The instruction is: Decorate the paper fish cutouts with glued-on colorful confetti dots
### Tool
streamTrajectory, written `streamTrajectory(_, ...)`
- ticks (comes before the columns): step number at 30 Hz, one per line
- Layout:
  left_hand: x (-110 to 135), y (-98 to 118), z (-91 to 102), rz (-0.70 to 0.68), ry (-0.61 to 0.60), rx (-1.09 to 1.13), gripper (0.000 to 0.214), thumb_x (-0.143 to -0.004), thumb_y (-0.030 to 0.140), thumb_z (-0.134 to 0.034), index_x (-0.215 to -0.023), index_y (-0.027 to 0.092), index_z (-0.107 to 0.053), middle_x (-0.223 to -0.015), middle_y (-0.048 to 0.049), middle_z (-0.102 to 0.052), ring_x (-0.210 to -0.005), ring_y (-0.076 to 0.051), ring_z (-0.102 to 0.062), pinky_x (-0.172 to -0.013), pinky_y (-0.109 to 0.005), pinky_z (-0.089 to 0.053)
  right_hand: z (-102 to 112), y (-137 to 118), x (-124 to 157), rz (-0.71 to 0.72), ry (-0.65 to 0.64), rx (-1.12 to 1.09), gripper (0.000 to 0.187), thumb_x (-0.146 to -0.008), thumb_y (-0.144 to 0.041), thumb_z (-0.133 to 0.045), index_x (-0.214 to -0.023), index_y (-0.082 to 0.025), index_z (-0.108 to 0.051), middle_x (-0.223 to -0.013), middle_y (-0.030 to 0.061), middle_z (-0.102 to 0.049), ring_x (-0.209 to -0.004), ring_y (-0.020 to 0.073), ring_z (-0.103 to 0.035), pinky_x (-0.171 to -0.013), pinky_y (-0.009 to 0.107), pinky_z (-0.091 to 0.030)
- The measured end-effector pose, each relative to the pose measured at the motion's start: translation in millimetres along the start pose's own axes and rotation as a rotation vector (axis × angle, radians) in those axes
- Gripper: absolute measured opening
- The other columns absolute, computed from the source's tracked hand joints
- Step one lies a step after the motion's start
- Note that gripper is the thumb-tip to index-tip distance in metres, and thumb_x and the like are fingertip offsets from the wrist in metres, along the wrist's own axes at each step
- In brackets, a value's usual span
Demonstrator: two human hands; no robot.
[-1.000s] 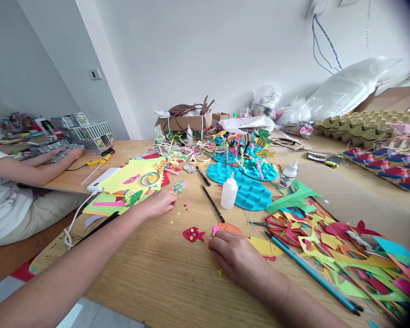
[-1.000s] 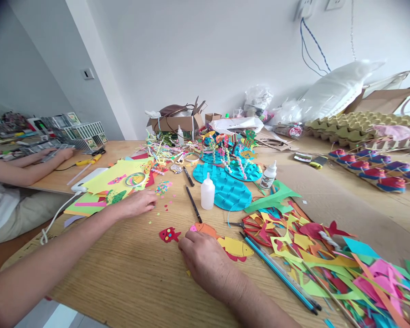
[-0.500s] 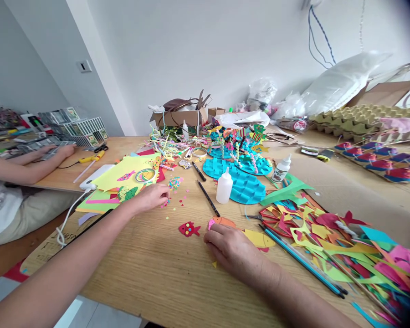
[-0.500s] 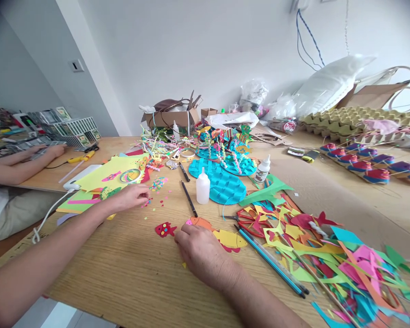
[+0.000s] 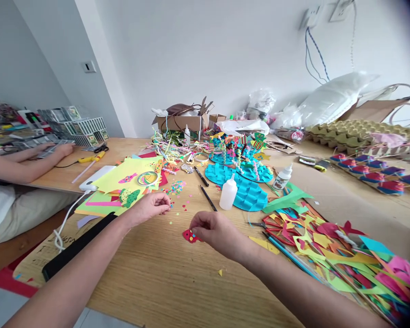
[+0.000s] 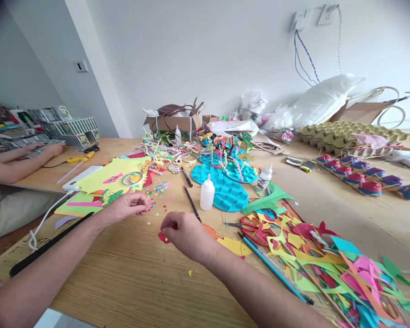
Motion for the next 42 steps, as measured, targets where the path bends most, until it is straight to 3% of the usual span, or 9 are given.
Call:
streamTrajectory(7,-0.7,-13.0,6.7,-0.019,0.094,-0.109,0.006,-0.067,0.018,-0.047,-0.064,0.017,-0.052,-0.065,0.003,-0.054,-0.061,-0.011,-0.049,-0.057,-0.021,-0.036,-3.3,6.0,-28.2,0.016,0.026,0.108,0.015,-0.066,-0.01,-0.047,-0.069,-0.016,-0.061,-0.056,-0.0034,-0.054,-0.051,0.0072,-0.045,-0.047,0.017,-0.032)
streamTrajectory(14,-1.8,-16.3,8.2,-0.018,0.117,-0.127,0.008,-0.065,0.015,-0.048,-0.06,0.017,-0.054,-0.062,0.0041,-0.054,-0.059,-0.011,-0.046,-0.055,-0.02,-0.032,-2.6,0.8,-8.8,0.043,-0.01,0.169,0.018,-0.067,-0.011,-0.045,-0.067,-0.017,-0.061,-0.056,-0.0032,-0.055,-0.05,0.0075,-0.045,-0.045,0.016,-0.029)
streamTrajectory(20,-2.8,-20.4,2.3,0.038,0.135,0.065,0.013,-0.066,0.026,-0.053,-0.074,0.016,-0.054,-0.065,0.0024,-0.053,-0.063,-0.012,-0.051,-0.059,-0.022,-0.04,1.0,6.6,-3.2,-0.007,-0.015,0.151,0.016,-0.068,-0.011,-0.046,-0.068,-0.017,-0.061,-0.056,-0.0028,-0.054,-0.051,0.008,-0.045,-0.045,0.017,-0.029)
streamTrajectory(24,-1.6,-15.7,-1.3,0.075,0.104,0.192,0.021,-0.066,0.032,-0.056,-0.08,0.016,-0.052,-0.068,0.001,-0.056,-0.065,-0.013,-0.055,-0.061,-0.025,-0.045,4.2,10.3,-12.1,-0.037,-0.002,0.091,0.017,-0.068,-0.012,-0.045,-0.071,-0.016,-0.061,-0.056,-0.0028,-0.054,-0.05,0.008,-0.044,-0.044,0.017,-0.03)
streamTrajectory(31,1.2,-2.2,-3.8,0.108,0.109,0.334,0.018,-0.064,0.028,-0.059,-0.077,0.016,-0.054,-0.064,0.0023,-0.056,-0.061,-0.012,-0.054,-0.061,-0.025,-0.044,1.0,10.3,-36.5,0.028,0.059,0.066,0.015,-0.068,-0.013,-0.049,-0.07,-0.016,-0.063,-0.057,-0.0033,-0.055,-0.052,0.0073,-0.046,-0.048,0.017,-0.033)
streamTrajectory(42,0.5,6.6,-12.6,0.018,0.126,0.179,0.027,-0.064,0.019,-0.054,-0.09,0.018,-0.051,-0.062,0.0049,-0.053,-0.06,-0.012,-0.052,-0.059,-0.024,-0.043,-11.2,2.7,-64.7,0.1,0.071,0.1,0.012,-0.072,-0.02,-0.05,-0.068,-0.017,-0.061,-0.057,-0.0029,-0.056,-0.052,0.008,-0.05,-0.047,0.018,-0.031)
Point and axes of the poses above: each hand's wrist, its own x-axis away from the middle knuckle, its own z-axis out of the back of the hand, y = z × x, the point moved 4 cm from there along -x, towards the middle knuckle
